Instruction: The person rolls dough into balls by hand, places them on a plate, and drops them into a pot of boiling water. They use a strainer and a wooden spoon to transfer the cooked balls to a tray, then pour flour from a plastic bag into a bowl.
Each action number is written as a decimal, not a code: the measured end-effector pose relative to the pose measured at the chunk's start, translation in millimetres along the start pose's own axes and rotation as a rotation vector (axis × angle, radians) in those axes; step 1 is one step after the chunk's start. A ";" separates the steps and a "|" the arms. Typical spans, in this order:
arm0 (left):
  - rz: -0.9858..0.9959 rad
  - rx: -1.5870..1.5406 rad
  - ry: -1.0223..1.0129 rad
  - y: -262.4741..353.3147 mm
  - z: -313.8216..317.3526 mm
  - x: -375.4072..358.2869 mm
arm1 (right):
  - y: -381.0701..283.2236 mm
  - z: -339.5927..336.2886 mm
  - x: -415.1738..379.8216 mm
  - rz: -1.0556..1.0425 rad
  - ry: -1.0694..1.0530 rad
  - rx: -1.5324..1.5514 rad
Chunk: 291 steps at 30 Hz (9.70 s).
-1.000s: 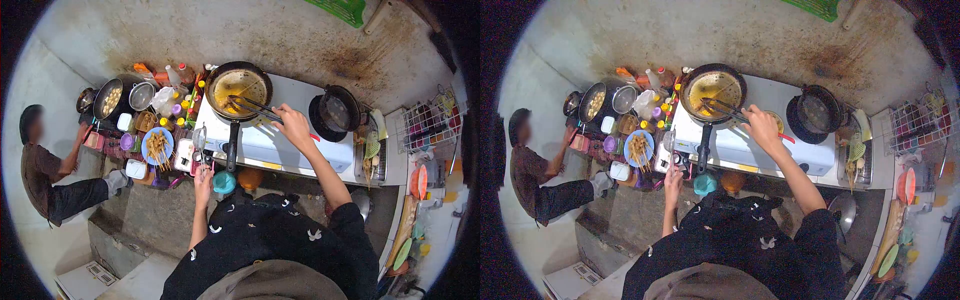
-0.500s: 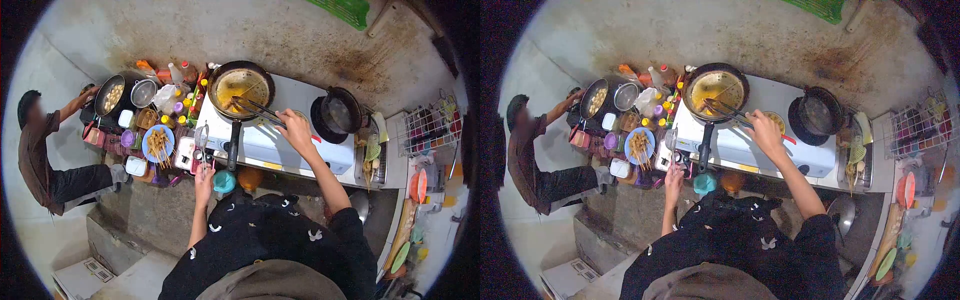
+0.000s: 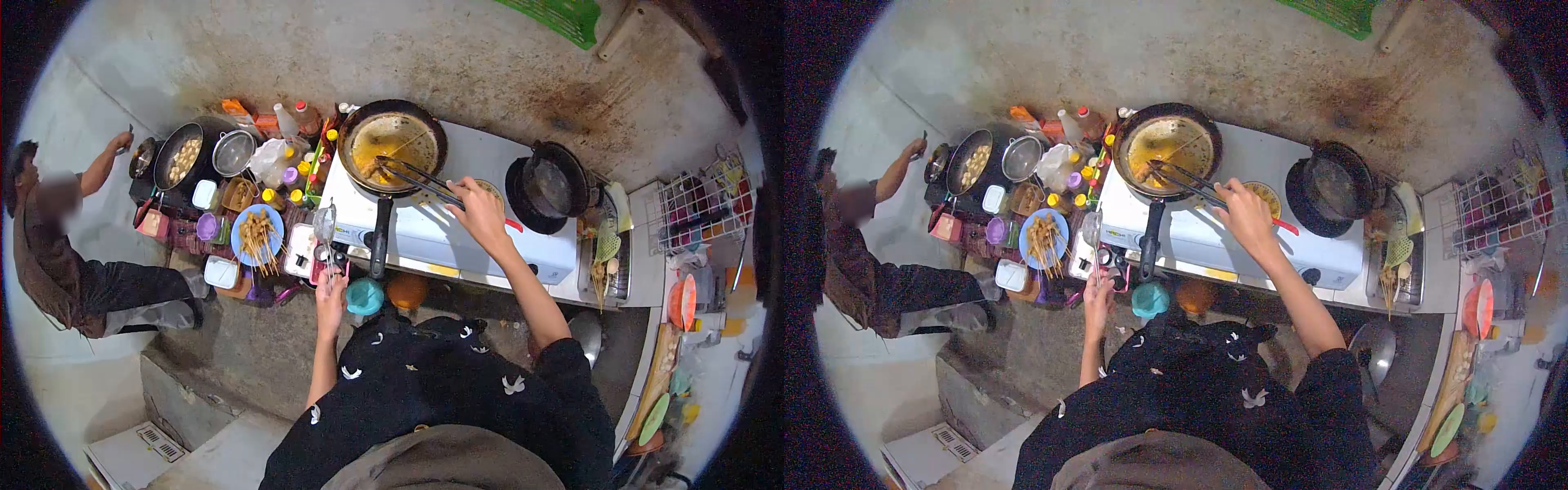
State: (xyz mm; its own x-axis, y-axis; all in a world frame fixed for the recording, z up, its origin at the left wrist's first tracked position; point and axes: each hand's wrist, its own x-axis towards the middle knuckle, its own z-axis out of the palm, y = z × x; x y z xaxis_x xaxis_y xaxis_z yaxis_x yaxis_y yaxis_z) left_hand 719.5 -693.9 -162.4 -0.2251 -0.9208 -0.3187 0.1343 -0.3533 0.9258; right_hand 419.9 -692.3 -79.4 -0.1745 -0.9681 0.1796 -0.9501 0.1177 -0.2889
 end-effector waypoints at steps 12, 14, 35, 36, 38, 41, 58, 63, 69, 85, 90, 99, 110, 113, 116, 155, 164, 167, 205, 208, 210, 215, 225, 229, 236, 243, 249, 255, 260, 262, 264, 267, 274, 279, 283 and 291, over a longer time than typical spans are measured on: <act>-0.017 0.048 -0.097 25.5 27.8 -4.7 | 12.6 2.1 -26.5 0.133 0.084 0.239; -0.009 0.015 -0.141 27.2 37.4 -3.2 | 12.6 2.5 -36.9 0.152 0.113 0.339; -0.211 0.304 -0.762 -7.5 240.3 -60.6 | 195.2 -147.6 -298.3 0.912 0.849 0.513; -0.220 0.329 -0.786 -12.2 254.4 -68.3 | 219.6 -143.9 -318.5 0.944 0.837 0.386; -0.216 0.410 -0.815 -24.3 277.9 -83.8 | 258.5 -136.4 -348.6 1.018 0.819 0.193; -0.294 0.434 -0.910 -33.3 317.2 -111.6 | 319.7 -114.3 -386.1 1.062 0.688 0.104; -0.361 0.391 -1.032 -98.8 441.6 -181.1 | 482.3 -53.1 -393.4 1.067 0.315 0.001; -0.354 0.372 -0.960 -97.0 444.9 -177.6 | 452.0 -67.9 -378.8 0.937 0.393 -0.252; -0.293 0.371 -0.899 -94.6 438.7 -176.7 | 446.1 -54.1 -359.8 0.891 0.119 -0.250; -0.223 0.418 -0.719 -98.3 420.8 -177.9 | 458.6 -59.7 -410.0 1.030 0.140 1.210; -0.116 0.376 -0.574 -102.4 400.7 -170.6 | 391.1 -126.5 -406.5 0.934 0.278 1.136; -0.144 0.449 -0.249 -55.1 336.9 -143.8 | 318.3 -232.8 -241.9 0.457 0.077 0.313; -0.011 0.305 -0.228 -29.8 300.4 -119.2 | 313.1 -101.2 -55.4 -0.050 0.163 -0.364; 0.022 0.261 -0.223 -29.8 295.7 -114.7 | 310.5 -87.8 -42.8 -0.054 0.144 -0.435; 0.076 0.259 -0.180 -27.3 292.5 -110.6 | 308.4 -75.7 -35.5 -0.098 0.130 -0.436; 0.130 0.305 -0.372 7.6 331.4 -51.8 | 310.9 -124.8 -77.7 0.237 -0.259 0.127; 0.119 0.262 -0.318 -2.2 335.4 -64.7 | 335.9 -111.9 -76.9 0.195 -0.215 0.179; 0.105 0.266 -0.354 -3.3 338.0 -61.7 | 345.4 -112.8 -76.8 0.137 -0.167 0.248; -0.100 0.151 -0.686 -33.2 419.2 24.5 | 336.4 -147.2 -99.2 -0.407 0.181 -0.364; -0.083 0.127 -0.725 -31.6 418.2 26.8 | 341.9 -144.8 -102.1 -0.371 0.192 -0.471; -0.070 0.108 -0.755 -34.1 417.0 29.7 | 338.8 -147.2 -101.0 -0.373 0.271 -0.489; -0.100 0.112 -0.738 -36.4 416.7 27.3 | 335.7 -156.9 -100.4 -0.336 0.401 -0.463; -0.106 0.094 -0.708 -8.9 423.0 20.9 | 336.7 -180.0 -108.4 -0.242 0.517 -0.433; -0.070 0.109 -0.763 2.1 423.7 20.1 | 341.9 -184.7 -106.2 -0.043 0.518 -0.332; -0.028 0.114 -0.750 13.8 424.5 15.1 | 361.2 -169.3 -88.0 0.083 0.295 -0.284; -0.046 0.107 -0.726 12.2 423.7 14.7 | 348.6 -119.8 -58.7 -0.382 0.156 -0.623; -0.071 0.049 -0.714 9.0 420.7 15.0 | 360.0 -107.7 -51.1 -0.474 0.001 -0.685; -0.040 0.029 -0.715 6.7 415.5 17.2 | 353.7 -115.1 -65.6 -0.199 0.087 -0.342; -0.033 0.042 -0.717 2.4 413.3 16.6 | 338.6 -124.4 -87.5 -0.206 -0.022 -0.420; -0.038 0.052 -0.708 0.2 412.5 15.5 | 336.0 -118.7 -94.1 -0.186 0.002 -0.369; -0.039 0.033 -0.717 -3.2 410.3 15.4 | 331.4 -114.0 -99.4 -0.152 0.064 -0.364; -0.045 0.031 -0.687 -6.6 407.8 14.3 | 325.9 -111.1 -103.4 -0.104 0.063 -0.223; -0.052 0.074 -0.643 -5.1 405.1 11.2 | 322.3 -120.9 -99.4 -0.033 0.008 -0.049; -0.031 0.063 -0.662 -10.7 401.6 17.4 | 331.0 -142.5 -87.7 0.054 -0.146 0.061; -0.042 0.088 -0.618 -6.1 402.6 13.8 | 335.6 -149.9 -84.8 0.055 -0.140 0.140; -0.045 0.090 -0.621 -5.8 402.0 12.5 | 334.3 -159.3 -80.9 0.003 -0.147 -0.008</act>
State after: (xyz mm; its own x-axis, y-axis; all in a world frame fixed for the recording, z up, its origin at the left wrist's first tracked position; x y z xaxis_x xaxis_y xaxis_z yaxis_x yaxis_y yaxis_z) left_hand 328.0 -636.8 -90.1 -0.7506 -0.6279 -0.2057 0.0362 -0.3498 0.9361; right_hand 75.2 -539.5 -40.7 -0.1381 -0.9896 0.0394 -0.9518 0.1216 -0.2814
